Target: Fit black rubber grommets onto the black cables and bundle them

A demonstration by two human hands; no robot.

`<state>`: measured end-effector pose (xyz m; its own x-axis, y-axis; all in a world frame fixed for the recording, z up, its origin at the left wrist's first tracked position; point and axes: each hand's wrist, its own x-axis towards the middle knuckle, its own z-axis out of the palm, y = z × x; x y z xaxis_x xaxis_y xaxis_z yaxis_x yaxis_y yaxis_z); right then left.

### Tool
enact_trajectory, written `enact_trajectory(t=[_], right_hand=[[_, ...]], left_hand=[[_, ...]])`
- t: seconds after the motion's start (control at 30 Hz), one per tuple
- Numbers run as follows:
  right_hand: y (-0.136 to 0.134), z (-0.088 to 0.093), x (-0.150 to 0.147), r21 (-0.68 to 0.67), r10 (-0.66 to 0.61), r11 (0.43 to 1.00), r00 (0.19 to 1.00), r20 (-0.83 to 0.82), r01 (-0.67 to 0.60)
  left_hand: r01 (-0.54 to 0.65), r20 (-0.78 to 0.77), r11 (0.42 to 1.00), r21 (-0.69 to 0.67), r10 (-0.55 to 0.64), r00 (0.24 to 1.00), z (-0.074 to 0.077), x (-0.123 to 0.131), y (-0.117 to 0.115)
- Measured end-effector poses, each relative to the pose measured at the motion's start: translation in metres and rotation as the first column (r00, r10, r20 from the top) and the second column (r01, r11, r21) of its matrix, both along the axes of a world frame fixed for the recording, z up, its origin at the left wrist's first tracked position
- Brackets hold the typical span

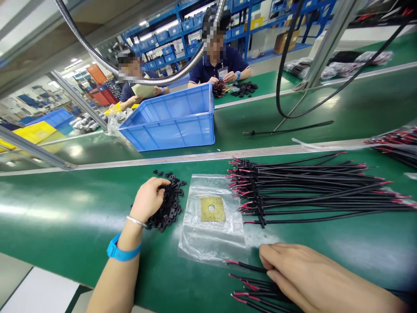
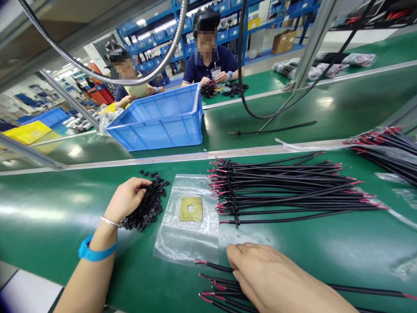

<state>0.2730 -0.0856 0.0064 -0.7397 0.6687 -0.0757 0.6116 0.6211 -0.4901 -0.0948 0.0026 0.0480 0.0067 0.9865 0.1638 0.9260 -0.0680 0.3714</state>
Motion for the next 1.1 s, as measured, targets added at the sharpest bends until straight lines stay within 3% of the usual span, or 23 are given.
enact_trajectory(t=[0.07, 0.13, 0.3, 0.37, 0.47, 0.6, 0.7, 0.73, 0.8, 0.87, 0.9, 1.0, 1.1], right_hand=[[0.001, -0.002, 0.001, -0.006, -0.011, 1.000, 0.999, -0.031, 0.011], [0.003, -0.002, 0.001, -0.001, -0.023, 1.000, 0.997, -0.070, 0.023], [0.006, 0.003, 0.001, 0.068, -0.052, 0.995, 0.980, -0.190, 0.066], [0.007, 0.006, 0.000, 0.095, -0.058, 0.992, 0.974, -0.219, 0.081], [0.008, 0.011, -0.002, 0.098, -0.058, 0.992, 0.976, -0.211, 0.080], [0.009, 0.015, -0.002, 0.072, -0.093, 0.992, 0.979, -0.179, 0.108], [0.011, 0.015, -0.003, 0.072, -0.165, 0.980, 0.963, -0.212, 0.184], [0.012, 0.015, -0.003, 0.084, -0.189, 0.973, 0.952, -0.241, 0.215], [0.015, 0.015, -0.004, 0.125, -0.229, 0.953, 0.924, -0.306, 0.277], [0.018, 0.015, -0.005, 0.171, -0.253, 0.928, 0.897, -0.363, 0.331], [0.019, 0.015, -0.006, 0.190, -0.260, 0.917, 0.885, -0.386, 0.352], [0.020, 0.015, -0.007, 0.201, -0.267, 0.903, 0.861, -0.432, 0.381], [0.020, 0.015, -0.007, 0.194, -0.262, 0.905, 0.855, -0.447, 0.378]], left_hand=[[0.021, -0.082, 1.000, -0.005, -0.021, 0.996, 0.001, -0.003, 0.000], [0.041, -0.063, 0.999, -0.014, -0.041, 0.997, 0.002, -0.002, -0.001], [-0.007, 0.198, 0.999, -0.038, 0.014, 0.980, 0.003, 0.005, -0.004], [0.017, 0.413, 0.993, -0.114, 0.032, 0.910, 0.003, 0.013, -0.006], [0.094, 0.677, 0.971, -0.221, 0.083, 0.731, 0.000, 0.030, -0.010], [0.141, 0.802, 0.937, -0.321, 0.189, 0.567, -0.010, 0.054, -0.015], [0.216, 0.829, 0.923, -0.319, 0.161, 0.535, -0.019, 0.068, -0.019], [0.235, 0.820, 0.927, -0.291, 0.115, 0.560, -0.022, 0.071, -0.020], [0.264, 0.723, 0.947, -0.185, -0.050, 0.689, -0.028, 0.078, -0.024], [0.327, 0.489, 0.945, -0.028, -0.272, 0.829, -0.033, 0.086, -0.029], [0.381, 0.339, 0.924, 0.042, -0.372, 0.864, -0.035, 0.090, -0.030], [0.536, -0.027, 0.837, 0.109, -0.536, 0.844, -0.038, 0.100, -0.035], [0.594, -0.202, 0.803, 0.043, -0.575, 0.792, -0.037, 0.108, -0.036]])
